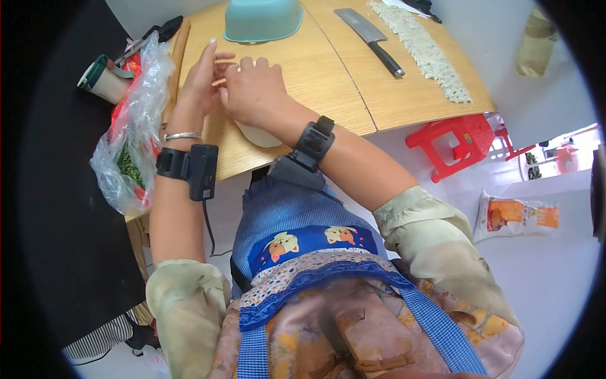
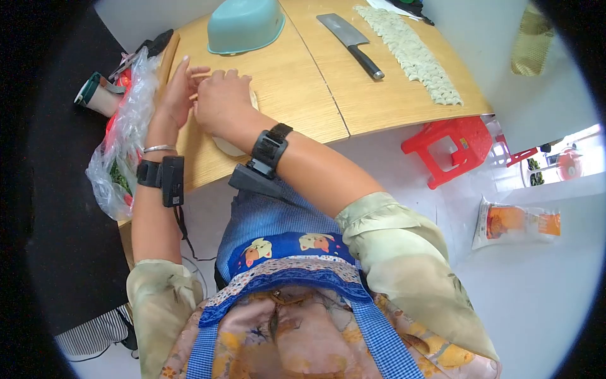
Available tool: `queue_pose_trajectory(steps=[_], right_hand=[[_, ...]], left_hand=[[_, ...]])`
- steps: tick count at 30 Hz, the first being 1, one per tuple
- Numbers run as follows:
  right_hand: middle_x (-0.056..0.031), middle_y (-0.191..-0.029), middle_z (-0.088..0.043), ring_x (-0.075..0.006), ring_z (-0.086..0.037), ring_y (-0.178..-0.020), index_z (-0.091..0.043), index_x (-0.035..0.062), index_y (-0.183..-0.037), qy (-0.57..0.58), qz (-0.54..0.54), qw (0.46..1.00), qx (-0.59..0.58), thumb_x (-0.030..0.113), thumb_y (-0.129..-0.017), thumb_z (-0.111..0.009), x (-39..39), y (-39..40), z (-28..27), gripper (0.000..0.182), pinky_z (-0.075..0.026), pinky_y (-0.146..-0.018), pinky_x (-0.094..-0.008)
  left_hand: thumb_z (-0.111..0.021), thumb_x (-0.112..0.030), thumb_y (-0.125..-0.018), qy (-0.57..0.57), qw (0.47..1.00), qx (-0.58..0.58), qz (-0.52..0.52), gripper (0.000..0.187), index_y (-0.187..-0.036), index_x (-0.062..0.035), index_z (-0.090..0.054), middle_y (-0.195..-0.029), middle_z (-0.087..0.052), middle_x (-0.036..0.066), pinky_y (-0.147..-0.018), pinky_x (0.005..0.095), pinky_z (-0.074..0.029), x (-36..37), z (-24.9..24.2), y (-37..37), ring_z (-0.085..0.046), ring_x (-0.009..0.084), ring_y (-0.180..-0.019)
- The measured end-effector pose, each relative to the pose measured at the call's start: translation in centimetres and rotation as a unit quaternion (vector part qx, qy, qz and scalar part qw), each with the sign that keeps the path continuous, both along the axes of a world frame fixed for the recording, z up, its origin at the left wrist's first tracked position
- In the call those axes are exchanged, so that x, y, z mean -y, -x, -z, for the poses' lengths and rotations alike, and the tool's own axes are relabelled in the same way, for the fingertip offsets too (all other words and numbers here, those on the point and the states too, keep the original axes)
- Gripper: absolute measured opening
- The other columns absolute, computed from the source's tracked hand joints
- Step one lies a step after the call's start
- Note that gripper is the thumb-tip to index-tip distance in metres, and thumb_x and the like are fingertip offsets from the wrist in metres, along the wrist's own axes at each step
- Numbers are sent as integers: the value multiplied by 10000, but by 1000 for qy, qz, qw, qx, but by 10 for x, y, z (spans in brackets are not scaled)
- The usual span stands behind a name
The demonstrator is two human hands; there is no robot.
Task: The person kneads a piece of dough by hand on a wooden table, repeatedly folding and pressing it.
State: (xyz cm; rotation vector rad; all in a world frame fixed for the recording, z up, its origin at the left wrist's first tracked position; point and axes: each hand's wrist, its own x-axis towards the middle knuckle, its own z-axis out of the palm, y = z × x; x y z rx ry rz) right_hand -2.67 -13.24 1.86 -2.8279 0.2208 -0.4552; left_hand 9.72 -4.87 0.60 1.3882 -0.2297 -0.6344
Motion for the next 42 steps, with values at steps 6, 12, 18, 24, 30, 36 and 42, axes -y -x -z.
queue_pose_trajectory(steps=[6,12,18,24,30,36,42], right_hand=[[-147,-960,-716,-354,-692,-909,-706,94,-951,74,-17,992,101,300,-863,-667,6,-16,9,227,-549,-734,-455],[-126,-949,-728,-337,-670,-939,-719,103,-957,-47,-29,996,66,349,-867,-647,23,-22,11,272,-535,-763,-442],[-115,-1013,-756,-319,-695,-1021,-762,142,-945,11,-29,999,36,363,-853,-675,39,-55,19,255,-567,-819,-406],[-53,-891,-759,-294,-727,-892,-755,207,-908,-33,2,998,49,411,-825,-718,48,-63,24,223,-576,-759,-410],[-82,-1011,-752,-325,-706,-965,-724,185,-1023,-58,-39,992,106,453,-810,-730,46,-40,29,342,-566,-850,-405],[-140,-1149,-702,-342,-670,-1053,-662,105,-1154,-88,-70,980,166,372,-809,-769,40,-19,32,450,-547,-895,-426],[-154,-1070,-709,-338,-675,-1009,-674,85,-1069,-61,-88,971,213,327,-832,-717,36,-10,21,342,-544,-833,-460]], left_hand=[[-486,-649,-996,-187,923,326,89,648,-1079,-44,-704,-980,-658,84,-843,333,-461,38,-17,21,-570,210,-879],[-452,-625,-1012,-240,860,438,101,716,-894,57,-632,-838,-649,170,-787,381,-444,65,-2,-4,-546,246,-782],[-449,-613,-1007,-282,829,463,136,732,-820,73,-624,-806,-655,193,-772,420,-449,84,-3,-33,-536,289,-750],[-481,-547,-1002,-257,808,505,161,673,-910,89,-682,-954,-713,262,-834,453,-475,89,6,-40,-626,379,-847],[-487,-516,-993,-315,788,510,139,617,-1042,56,-713,-1080,-708,285,-904,448,-499,70,-15,3,-668,428,-993],[-500,-511,-982,-339,786,515,55,583,-1094,24,-704,-1066,-707,271,-912,441,-505,56,-19,41,-666,422,-1015],[-477,-558,-997,-246,831,498,12,634,-1096,29,-694,-1073,-699,277,-918,441,-497,40,-26,49,-665,404,-1027]])
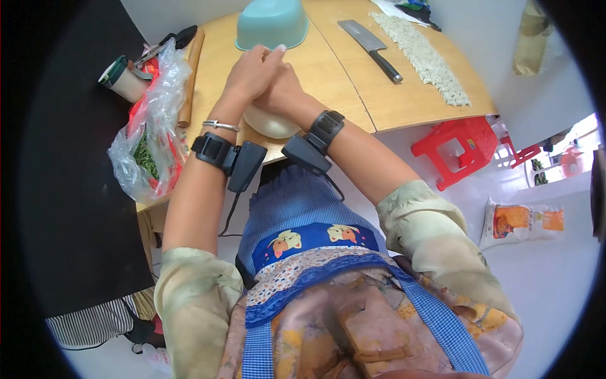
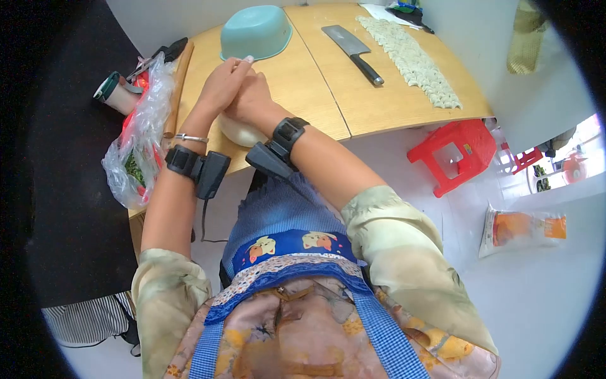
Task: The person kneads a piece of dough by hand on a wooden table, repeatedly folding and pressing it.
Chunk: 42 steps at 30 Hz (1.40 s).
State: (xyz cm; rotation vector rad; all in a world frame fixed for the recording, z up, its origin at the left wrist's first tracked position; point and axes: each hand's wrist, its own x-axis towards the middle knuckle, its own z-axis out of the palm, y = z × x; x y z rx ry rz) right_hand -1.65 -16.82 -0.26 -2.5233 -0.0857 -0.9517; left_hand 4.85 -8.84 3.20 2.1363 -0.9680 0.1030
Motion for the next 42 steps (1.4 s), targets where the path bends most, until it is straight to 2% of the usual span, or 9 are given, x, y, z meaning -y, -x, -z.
queue_pose_trajectory(steps=[7,11,13,16,20,22,27,34,42], right_hand=[[-165,-949,-747,-356,-703,-951,-718,97,-1042,107,44,975,-192,305,-882,-651,-4,6,-54,270,-571,-757,-453],[-157,-1031,-746,-331,-704,-1002,-721,126,-1049,143,54,966,-210,325,-894,-635,-1,-16,-35,267,-566,-799,-445],[-125,-1093,-746,-273,-721,-1009,-745,154,-1093,260,68,957,-113,345,-911,-608,1,-23,-25,297,-562,-816,-382],[-158,-1128,-729,-303,-698,-1057,-721,157,-1063,76,2,979,-191,316,-913,-618,9,-16,-12,242,-558,-839,-439],[-124,-1130,-732,-298,-691,-1038,-720,138,-1116,45,8,973,-224,400,-844,-689,13,-10,1,379,-546,-897,-410],[-124,-1077,-736,-312,-691,-997,-718,134,-1102,-29,-56,998,-11,355,-821,-712,16,-15,35,357,-552,-879,-397],[-134,-944,-666,-341,-612,-943,-645,44,-936,113,-4,993,29,274,-778,-698,-13,53,2,284,-480,-800,-475],[-151,-1124,-631,-327,-566,-1111,-619,40,-1096,93,17,976,198,246,-838,-591,-41,97,27,331,-430,-990,-466],[-136,-1181,-612,-305,-548,-1168,-609,86,-1153,129,84,986,58,264,-866,-566,-32,48,37,340,-368,-1083,-468]], left_hand=[[-421,-564,-1023,55,995,-55,70,685,-1061,64,-692,-1074,-699,295,-924,442,-481,-10,-37,2,-660,427,-1044],[-506,-538,-1006,-35,992,-99,65,604,-1084,30,-694,-1080,-715,196,-915,399,-494,0,-34,-12,-661,318,-984],[-498,-522,-993,-54,996,-36,55,597,-1075,31,-707,-1064,-713,240,-907,438,-504,6,-17,-14,-668,377,-979],[-502,-453,-956,-30,998,-20,55,563,-1088,53,-710,-1106,-697,300,-938,477,-506,19,18,-24,-667,435,-1041],[-526,-407,-940,-30,997,-49,49,516,-1092,50,-711,-1105,-695,292,-945,479,-508,18,8,-6,-660,438,-1051],[-536,-414,-948,-75,996,-31,27,493,-1073,26,-721,-1047,-709,269,-913,480,-517,3,-10,24,-662,442,-995],[-619,-332,-893,69,990,120,3,395,-1083,1,-711,-1010,-702,226,-899,471,-515,-27,11,82,-645,428,-992],[-651,-237,-816,138,957,255,34,474,-1245,-35,-663,-1241,-578,235,-1027,547,-414,-56,38,133,-538,447,-1160],[-598,-172,-859,99,961,256,20,415,-1226,10,-663,-1205,-630,229,-1020,482,-425,-39,34,88,-574,392,-1145]])
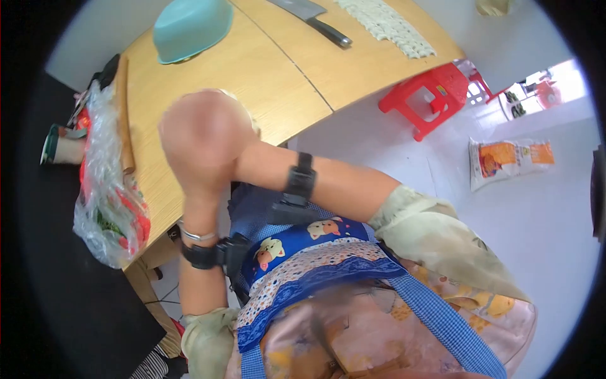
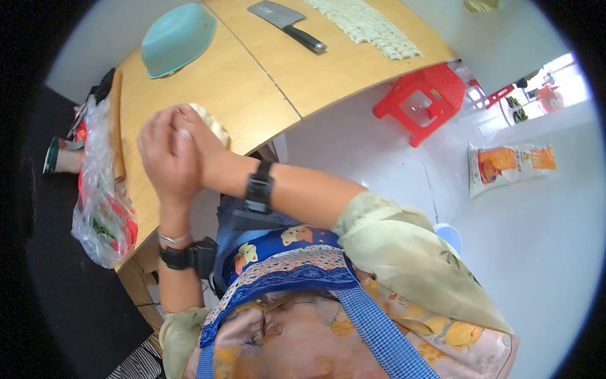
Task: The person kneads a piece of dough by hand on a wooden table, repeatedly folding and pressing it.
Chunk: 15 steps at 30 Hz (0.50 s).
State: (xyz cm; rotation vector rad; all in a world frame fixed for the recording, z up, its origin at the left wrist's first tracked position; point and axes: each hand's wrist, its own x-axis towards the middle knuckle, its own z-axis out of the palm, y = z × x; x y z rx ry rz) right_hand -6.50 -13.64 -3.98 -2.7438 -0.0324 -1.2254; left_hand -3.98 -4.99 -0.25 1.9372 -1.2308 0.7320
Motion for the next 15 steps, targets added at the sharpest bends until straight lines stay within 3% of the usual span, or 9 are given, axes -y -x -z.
queue_pose_trajectory(steps=[2,5,6,8,10,12,15], right_hand=[[-108,-1130,-638,-293,-545,-1162,-643,126,-1113,-14,-1,1000,3,263,-868,-590,8,-15,-4,285,-383,-1014,-459],[-74,-1079,-668,-276,-548,-1098,-687,149,-1106,26,17,986,-161,345,-845,-668,16,-26,-27,327,-386,-862,-416],[-74,-1079,-668,-276,-548,-1098,-687,149,-1106,29,20,986,-162,345,-845,-668,19,-32,-27,327,-386,-862,-416],[-80,-1105,-668,-285,-550,-1103,-686,140,-1134,-26,36,987,-152,403,-829,-685,25,-51,-30,403,-398,-857,-429],[-93,-1077,-695,-283,-601,-1067,-710,132,-1076,-25,47,988,-147,414,-793,-714,32,-64,-32,400,-426,-853,-433],[-100,-1027,-724,-300,-653,-1004,-734,133,-1013,-77,36,961,-264,410,-763,-736,39,-77,-38,374,-457,-862,-429],[-111,-1021,-724,-325,-654,-991,-730,129,-1000,-104,23,954,-279,394,-754,-737,42,-75,-42,361,-466,-860,-428]], left_hand=[[-606,-196,-872,-15,994,-102,24,373,-1190,-19,-686,-1121,-671,203,-982,458,-462,10,-3,-30,-611,390,-1097],[-590,-249,-936,-7,982,-175,75,360,-1168,7,-692,-1106,-701,198,-958,414,-479,25,3,-77,-646,363,-1053],[-590,-249,-936,-4,981,-175,78,360,-1168,7,-692,-1106,-701,198,-958,414,-479,30,4,-92,-646,363,-1053],[-534,-299,-1011,-60,954,-289,52,419,-1218,43,-659,-1181,-696,175,-1010,347,-457,41,0,-113,-636,262,-1124],[-507,-342,-1027,-67,945,-315,49,455,-1202,51,-658,-1176,-698,174,-994,352,-460,50,-5,-125,-636,256,-1105],[-522,-385,-996,-115,927,-356,29,483,-1100,60,-682,-1108,-705,254,-932,407,-480,56,-3,-150,-659,366,-1040],[-494,-424,-1001,-126,918,-374,43,522,-1064,58,-684,-1108,-691,279,-911,437,-482,60,2,-154,-649,400,-1047]])
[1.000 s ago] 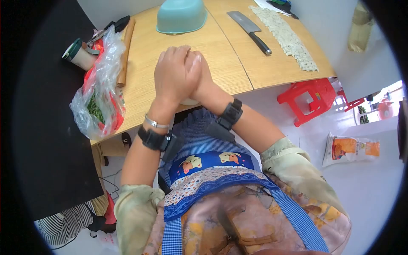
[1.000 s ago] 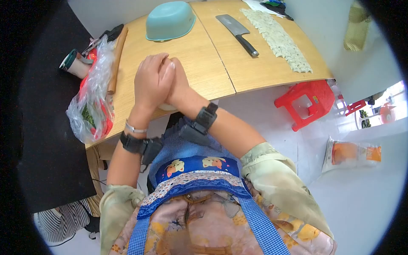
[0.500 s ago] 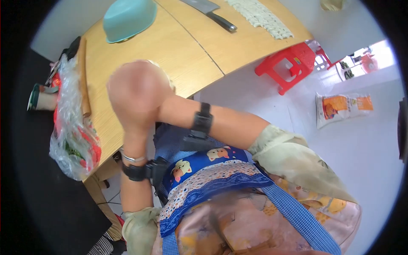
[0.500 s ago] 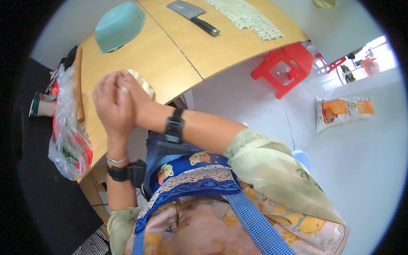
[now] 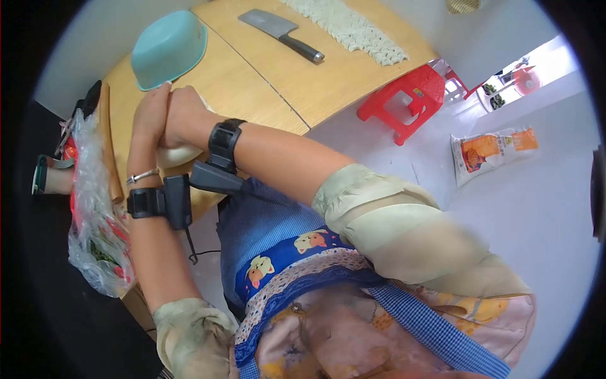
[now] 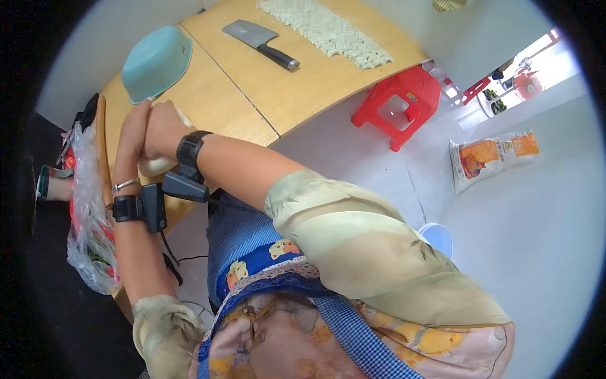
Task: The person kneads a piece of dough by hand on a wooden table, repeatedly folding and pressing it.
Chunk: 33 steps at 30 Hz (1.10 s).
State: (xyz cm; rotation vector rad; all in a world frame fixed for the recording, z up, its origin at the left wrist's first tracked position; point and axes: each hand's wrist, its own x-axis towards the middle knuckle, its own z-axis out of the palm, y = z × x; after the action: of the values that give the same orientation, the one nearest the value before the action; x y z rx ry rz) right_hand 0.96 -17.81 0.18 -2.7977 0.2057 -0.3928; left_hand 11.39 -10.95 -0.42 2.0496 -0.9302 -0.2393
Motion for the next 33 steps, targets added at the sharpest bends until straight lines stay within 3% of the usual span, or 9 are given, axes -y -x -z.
queue_pose_trajectory(steps=[5,10,13,15,17,21,23,29,33], right_hand=[[-152,-1025,-657,-339,-577,-1008,-666,78,-1070,27,-29,981,190,371,-772,-702,-8,29,18,420,-421,-843,-440],[-140,-972,-610,-323,-554,-953,-635,38,-1021,-5,-80,931,356,321,-776,-644,-24,70,22,373,-413,-832,-446],[-129,-918,-582,-308,-540,-902,-616,43,-943,84,-96,880,458,292,-771,-636,-31,85,19,304,-413,-809,-457],[-131,-926,-580,-303,-547,-922,-625,44,-910,58,-98,896,429,288,-775,-640,-34,101,9,279,-421,-836,-461],[-133,-1001,-615,-315,-591,-1043,-657,23,-1041,-2,-78,983,166,254,-838,-631,-36,117,-17,309,-439,-879,-446],[-109,-886,-621,-317,-597,-907,-677,36,-935,-20,-46,965,258,228,-795,-636,-35,99,-10,241,-442,-834,-456],[-96,-835,-620,-305,-599,-837,-673,52,-914,91,-4,890,446,194,-796,-636,-31,91,1,188,-443,-772,-452],[-93,-947,-675,-301,-641,-921,-685,67,-933,-5,-28,942,333,221,-873,-620,-25,98,15,178,-487,-803,-423],[-122,-864,-686,-339,-652,-853,-700,63,-890,-28,11,979,201,241,-906,-593,-9,61,4,209,-501,-735,-444]], left_hand=[[-517,-416,-990,-41,994,74,-69,499,-1068,53,-669,-1085,-677,296,-884,476,-492,-21,-13,65,-621,458,-1066],[-609,-292,-930,126,926,344,-95,472,-1270,32,-570,-1180,-623,271,-950,515,-458,-50,9,136,-586,458,-1102],[-611,-283,-918,151,909,381,-79,523,-1313,52,-536,-1239,-580,254,-982,519,-434,-65,7,163,-567,453,-1087],[-594,-276,-934,161,917,355,-84,524,-1344,42,-521,-1257,-570,248,-1012,494,-421,-75,-5,166,-575,433,-1088],[-537,-260,-975,232,952,165,-115,453,-1321,31,-561,-1243,-591,239,-1023,456,-431,-83,-15,163,-584,412,-1130],[-460,-254,-1028,178,956,210,-103,405,-1281,24,-611,-1220,-631,244,-998,436,-460,-77,-2,135,-608,398,-1136],[-401,-259,-1058,204,973,61,-83,416,-1237,28,-644,-1191,-667,248,-969,440,-479,-70,9,136,-629,403,-1111],[-339,-275,-1078,191,954,212,-95,450,-1215,29,-642,-1119,-687,256,-930,446,-494,-65,17,144,-651,426,-1039],[-332,-285,-1080,143,982,92,-87,443,-1150,19,-647,-1009,-688,269,-841,490,-503,-46,9,96,-653,456,-946]])
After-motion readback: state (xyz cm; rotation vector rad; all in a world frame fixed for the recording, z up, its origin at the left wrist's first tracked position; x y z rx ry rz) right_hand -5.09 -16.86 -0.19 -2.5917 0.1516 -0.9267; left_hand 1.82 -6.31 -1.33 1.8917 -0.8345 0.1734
